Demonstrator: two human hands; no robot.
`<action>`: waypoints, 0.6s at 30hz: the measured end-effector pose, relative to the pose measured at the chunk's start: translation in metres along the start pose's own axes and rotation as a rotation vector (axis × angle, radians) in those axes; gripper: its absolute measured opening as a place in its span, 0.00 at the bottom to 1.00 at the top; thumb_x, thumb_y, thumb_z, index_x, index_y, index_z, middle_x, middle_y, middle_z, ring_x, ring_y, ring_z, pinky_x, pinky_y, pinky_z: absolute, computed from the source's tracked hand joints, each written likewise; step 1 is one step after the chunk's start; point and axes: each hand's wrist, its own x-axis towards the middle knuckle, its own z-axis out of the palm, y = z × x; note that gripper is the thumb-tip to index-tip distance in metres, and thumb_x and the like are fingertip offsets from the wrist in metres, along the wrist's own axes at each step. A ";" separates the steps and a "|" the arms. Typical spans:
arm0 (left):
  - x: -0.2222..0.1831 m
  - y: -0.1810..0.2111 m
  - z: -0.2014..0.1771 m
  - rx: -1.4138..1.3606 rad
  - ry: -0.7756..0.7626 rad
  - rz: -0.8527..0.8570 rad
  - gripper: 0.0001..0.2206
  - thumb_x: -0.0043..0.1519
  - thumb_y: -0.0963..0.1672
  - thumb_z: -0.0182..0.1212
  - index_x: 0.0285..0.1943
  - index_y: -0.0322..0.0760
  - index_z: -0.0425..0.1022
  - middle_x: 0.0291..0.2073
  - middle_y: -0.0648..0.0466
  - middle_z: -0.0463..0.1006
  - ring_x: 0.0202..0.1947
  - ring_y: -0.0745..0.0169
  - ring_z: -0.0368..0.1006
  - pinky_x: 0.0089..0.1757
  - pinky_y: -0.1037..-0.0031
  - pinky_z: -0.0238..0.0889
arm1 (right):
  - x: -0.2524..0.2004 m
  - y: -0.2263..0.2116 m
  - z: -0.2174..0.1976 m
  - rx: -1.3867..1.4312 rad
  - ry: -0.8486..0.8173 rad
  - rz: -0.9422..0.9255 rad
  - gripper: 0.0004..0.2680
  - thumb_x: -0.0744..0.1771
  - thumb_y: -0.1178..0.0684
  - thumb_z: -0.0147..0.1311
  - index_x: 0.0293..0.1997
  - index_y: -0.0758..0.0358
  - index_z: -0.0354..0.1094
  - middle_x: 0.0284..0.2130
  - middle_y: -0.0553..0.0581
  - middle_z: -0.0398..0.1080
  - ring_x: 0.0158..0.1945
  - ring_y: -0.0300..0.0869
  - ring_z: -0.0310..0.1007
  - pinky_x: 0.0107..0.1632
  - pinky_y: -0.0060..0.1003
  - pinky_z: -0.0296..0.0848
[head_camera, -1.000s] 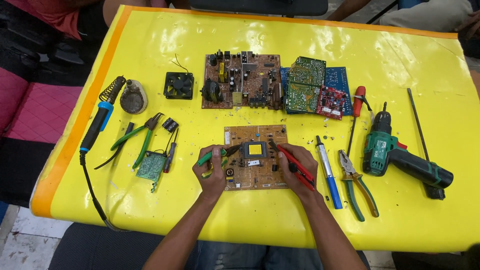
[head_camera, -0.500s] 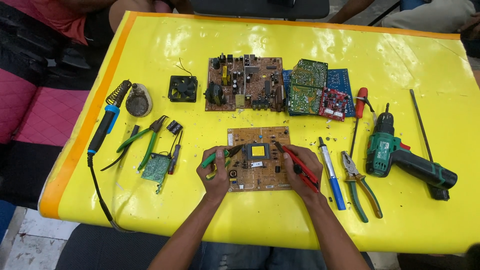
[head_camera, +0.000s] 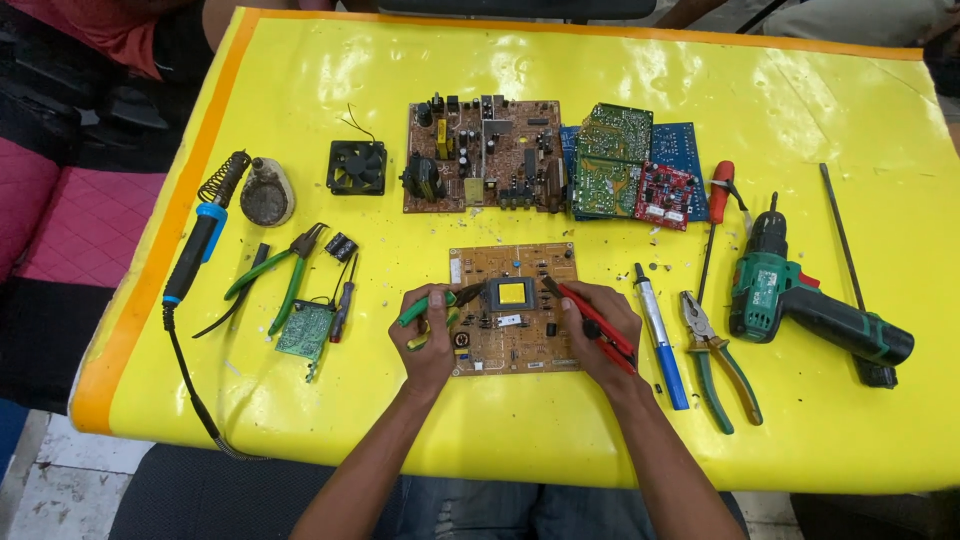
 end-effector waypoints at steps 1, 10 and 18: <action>0.003 0.006 0.002 -0.001 -0.001 -0.001 0.10 0.77 0.42 0.48 0.52 0.38 0.78 0.42 0.45 0.85 0.49 0.45 0.83 0.49 0.53 0.76 | 0.000 0.001 0.000 -0.001 0.000 0.001 0.06 0.67 0.56 0.60 0.47 0.59 0.78 0.38 0.59 0.80 0.43 0.56 0.80 0.51 0.48 0.76; 0.001 0.007 0.004 -0.017 -0.024 -0.015 0.10 0.78 0.42 0.47 0.54 0.40 0.77 0.44 0.46 0.85 0.49 0.45 0.82 0.50 0.49 0.74 | 0.000 0.001 -0.001 0.008 -0.008 0.011 0.06 0.68 0.56 0.60 0.47 0.60 0.78 0.38 0.60 0.80 0.43 0.57 0.80 0.52 0.48 0.75; 0.004 0.014 0.006 -0.051 -0.048 -0.058 0.10 0.78 0.43 0.47 0.54 0.41 0.77 0.45 0.46 0.84 0.49 0.44 0.83 0.45 0.48 0.79 | 0.003 0.001 -0.001 0.017 -0.018 0.023 0.06 0.68 0.57 0.60 0.47 0.59 0.78 0.40 0.61 0.79 0.46 0.58 0.80 0.55 0.50 0.73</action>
